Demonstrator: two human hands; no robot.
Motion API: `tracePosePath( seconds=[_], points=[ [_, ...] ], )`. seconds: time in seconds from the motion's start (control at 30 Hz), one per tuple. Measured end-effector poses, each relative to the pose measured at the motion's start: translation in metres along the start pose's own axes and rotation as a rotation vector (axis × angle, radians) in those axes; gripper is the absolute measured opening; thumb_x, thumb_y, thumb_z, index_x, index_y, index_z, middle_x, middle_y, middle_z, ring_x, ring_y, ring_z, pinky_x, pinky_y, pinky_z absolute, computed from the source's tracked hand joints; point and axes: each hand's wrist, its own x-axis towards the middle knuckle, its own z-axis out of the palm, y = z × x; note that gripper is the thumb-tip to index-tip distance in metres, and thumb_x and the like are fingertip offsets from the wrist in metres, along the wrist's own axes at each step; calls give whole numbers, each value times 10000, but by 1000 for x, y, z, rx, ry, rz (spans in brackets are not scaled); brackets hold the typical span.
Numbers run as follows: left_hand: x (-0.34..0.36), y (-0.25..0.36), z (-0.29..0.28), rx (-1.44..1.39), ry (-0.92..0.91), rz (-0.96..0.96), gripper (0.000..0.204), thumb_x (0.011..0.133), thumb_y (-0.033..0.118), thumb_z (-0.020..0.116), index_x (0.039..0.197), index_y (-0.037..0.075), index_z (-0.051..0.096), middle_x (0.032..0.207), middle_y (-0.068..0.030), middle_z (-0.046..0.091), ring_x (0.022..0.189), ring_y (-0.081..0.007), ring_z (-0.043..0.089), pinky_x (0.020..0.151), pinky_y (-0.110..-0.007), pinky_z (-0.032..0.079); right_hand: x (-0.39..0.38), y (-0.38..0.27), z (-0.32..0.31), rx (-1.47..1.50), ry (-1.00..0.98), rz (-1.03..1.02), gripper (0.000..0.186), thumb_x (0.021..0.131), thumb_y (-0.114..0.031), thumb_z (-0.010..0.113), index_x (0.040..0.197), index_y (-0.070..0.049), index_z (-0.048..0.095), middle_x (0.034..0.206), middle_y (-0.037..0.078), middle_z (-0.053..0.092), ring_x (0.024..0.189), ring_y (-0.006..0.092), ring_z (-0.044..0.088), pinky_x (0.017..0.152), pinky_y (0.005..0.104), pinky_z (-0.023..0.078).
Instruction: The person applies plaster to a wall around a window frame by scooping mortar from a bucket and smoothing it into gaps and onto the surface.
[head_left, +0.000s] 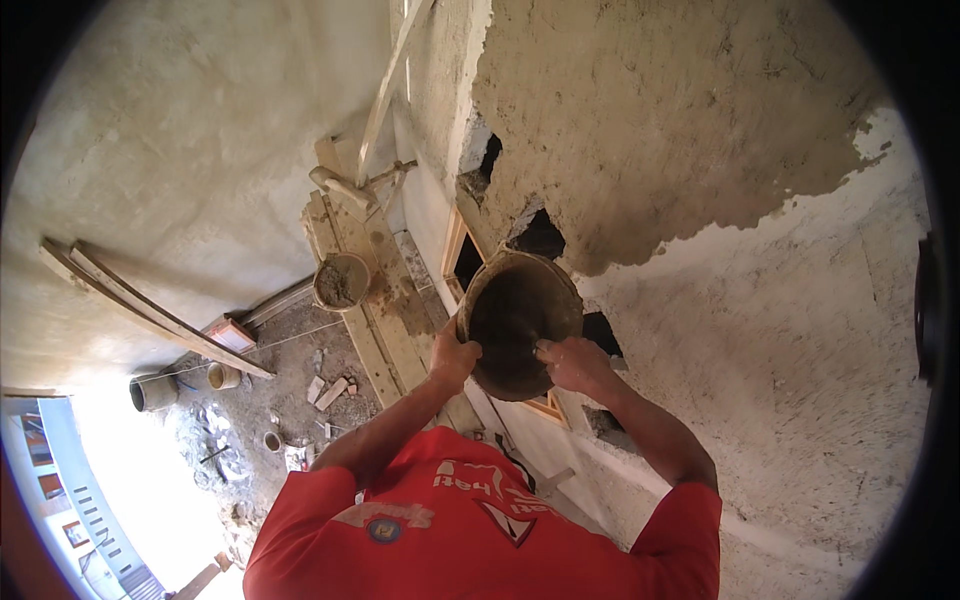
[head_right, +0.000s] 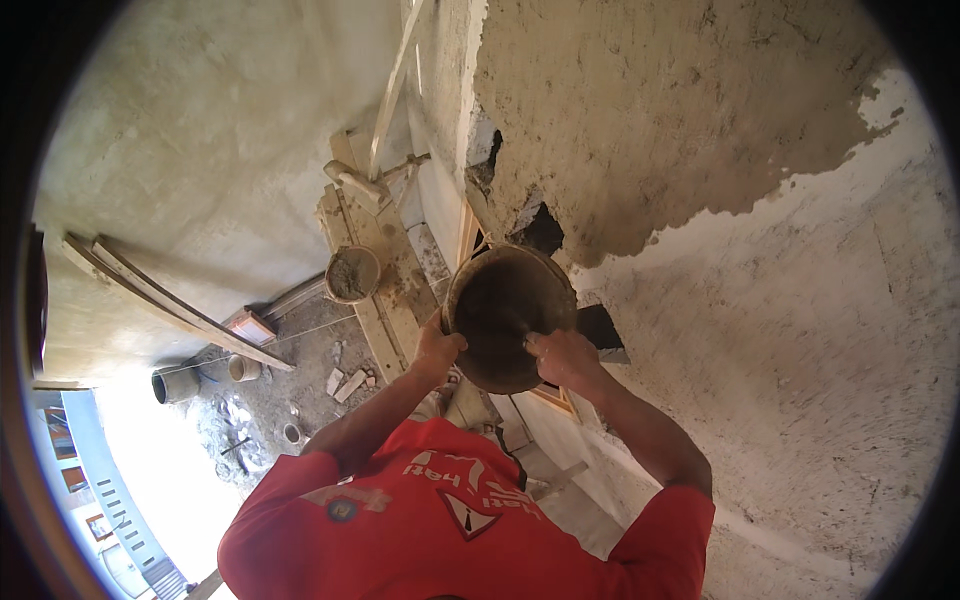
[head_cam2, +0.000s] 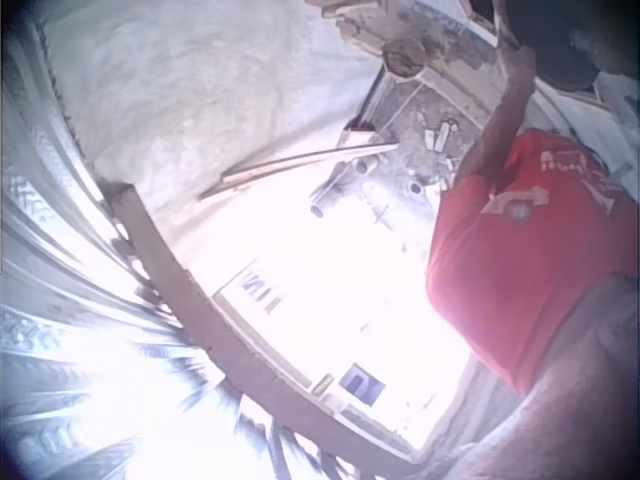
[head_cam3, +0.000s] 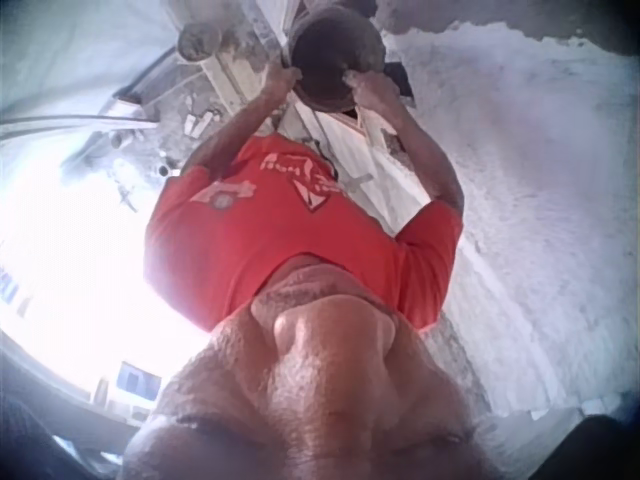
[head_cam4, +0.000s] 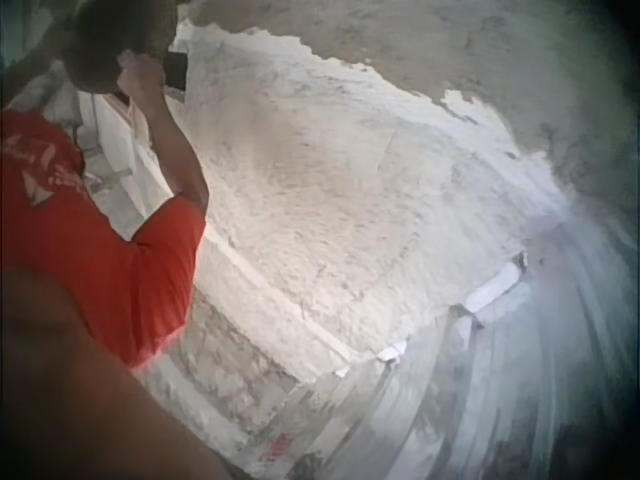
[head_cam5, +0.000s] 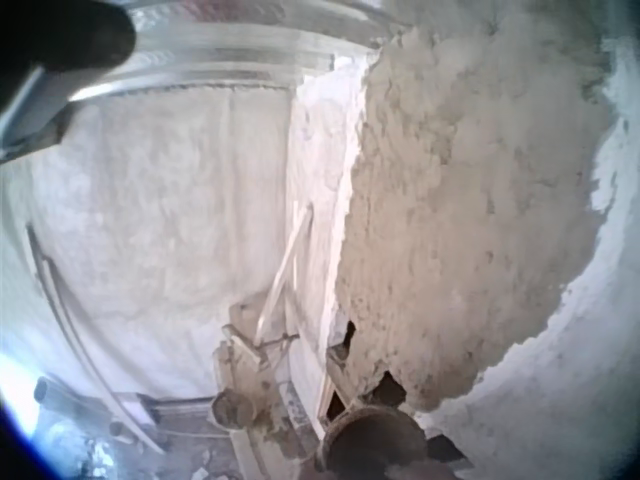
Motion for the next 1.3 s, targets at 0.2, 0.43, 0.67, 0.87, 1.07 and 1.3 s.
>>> tracePosePath(
  seconds=[0.2,0.43,0.67,0.87,1.07,1.3],
  points=[
    [5,18,-5,58,0,-14,629,691,-23,610,1317,33,587,943,-113,702,828,-199,658,781,-338,529,-9,-10,-27,-73,91,16,353,853,-119,596,1200,-141,653,881,211,706,888,368,710,777,483,572],
    [-3,27,-17,37,33,-53,577,686,-54,609,1257,23,596,835,-56,637,648,-139,563,573,-292,466,-17,-21,-46,-162,206,43,459,860,-92,580,1318,-93,548,939,233,673,849,397,704,747,464,572],
    [10,0,-15,106,-27,18,584,689,-74,584,1266,16,596,887,-60,656,706,-132,578,624,-285,472,17,-23,18,-153,124,-118,485,874,-98,564,1356,-57,525,907,246,674,835,409,703,725,482,570],
    [10,-12,-35,127,-21,-57,641,684,-87,581,1316,20,580,920,-73,669,772,-159,602,693,-306,502,-13,-51,6,-96,-113,-241,354,925,-157,512,1257,-85,613,863,241,691,827,405,703,720,510,561],
    [9,-37,-34,59,-2,47,669,688,-96,591,1347,16,554,987,-107,681,825,-203,633,716,-325,523,0,-28,30,-13,-116,-192,274,913,-202,532,1139,-109,659,894,213,708,865,394,703,745,517,557],
    [2,-9,-39,147,1,-81,648,693,-89,599,1330,22,562,909,-95,676,722,-182,614,642,-308,504,23,-37,3,-154,10,-142,290,866,-116,554,1140,-108,648,863,207,706,848,380,713,725,503,567]
  ],
)
